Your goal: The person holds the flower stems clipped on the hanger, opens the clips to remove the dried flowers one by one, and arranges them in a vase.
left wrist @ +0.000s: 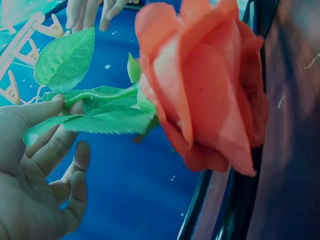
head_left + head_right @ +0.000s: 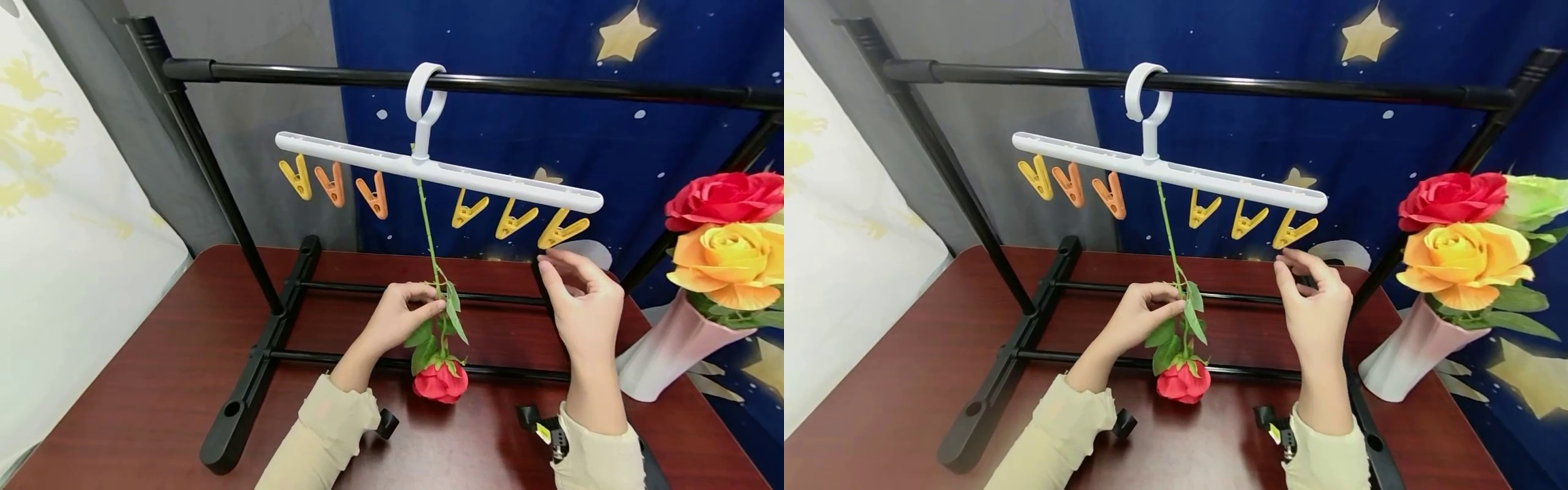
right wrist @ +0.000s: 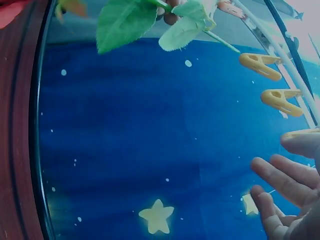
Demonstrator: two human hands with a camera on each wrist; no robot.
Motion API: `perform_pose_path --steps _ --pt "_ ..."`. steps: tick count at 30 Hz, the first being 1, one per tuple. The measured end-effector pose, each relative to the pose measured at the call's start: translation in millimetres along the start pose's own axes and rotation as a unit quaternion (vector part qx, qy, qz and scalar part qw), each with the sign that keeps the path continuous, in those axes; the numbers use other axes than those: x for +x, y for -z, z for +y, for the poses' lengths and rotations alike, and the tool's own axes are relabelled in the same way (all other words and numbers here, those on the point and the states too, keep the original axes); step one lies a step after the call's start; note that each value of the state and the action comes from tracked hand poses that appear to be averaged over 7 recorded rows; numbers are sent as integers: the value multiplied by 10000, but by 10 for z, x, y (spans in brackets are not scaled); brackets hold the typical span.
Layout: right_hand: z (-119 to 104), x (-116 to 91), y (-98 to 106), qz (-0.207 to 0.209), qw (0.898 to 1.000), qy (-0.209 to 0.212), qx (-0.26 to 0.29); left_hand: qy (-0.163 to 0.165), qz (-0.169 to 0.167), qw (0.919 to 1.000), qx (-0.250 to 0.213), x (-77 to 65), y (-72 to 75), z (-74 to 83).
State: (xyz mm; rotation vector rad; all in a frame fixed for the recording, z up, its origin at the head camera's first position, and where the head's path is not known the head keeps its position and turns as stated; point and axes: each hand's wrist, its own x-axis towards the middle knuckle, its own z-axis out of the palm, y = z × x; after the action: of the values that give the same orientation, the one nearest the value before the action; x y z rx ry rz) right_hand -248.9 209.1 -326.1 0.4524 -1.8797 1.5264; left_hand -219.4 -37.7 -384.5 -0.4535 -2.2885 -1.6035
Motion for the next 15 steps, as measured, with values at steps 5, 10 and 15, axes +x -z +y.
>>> perform_pose_path --steps 5,10,15 --pt "-58 -74 46 -432 9977 206 -481 64 -94 9999 -78 -9 51 -7" --pt "-155 -155 27 -972 9863 992 -894 156 -400 9991 43 -19 93 -4" --pt "-200 -219 -97 -1445 9614 2203 -795 203 -815 9958 364 -24 159 13"
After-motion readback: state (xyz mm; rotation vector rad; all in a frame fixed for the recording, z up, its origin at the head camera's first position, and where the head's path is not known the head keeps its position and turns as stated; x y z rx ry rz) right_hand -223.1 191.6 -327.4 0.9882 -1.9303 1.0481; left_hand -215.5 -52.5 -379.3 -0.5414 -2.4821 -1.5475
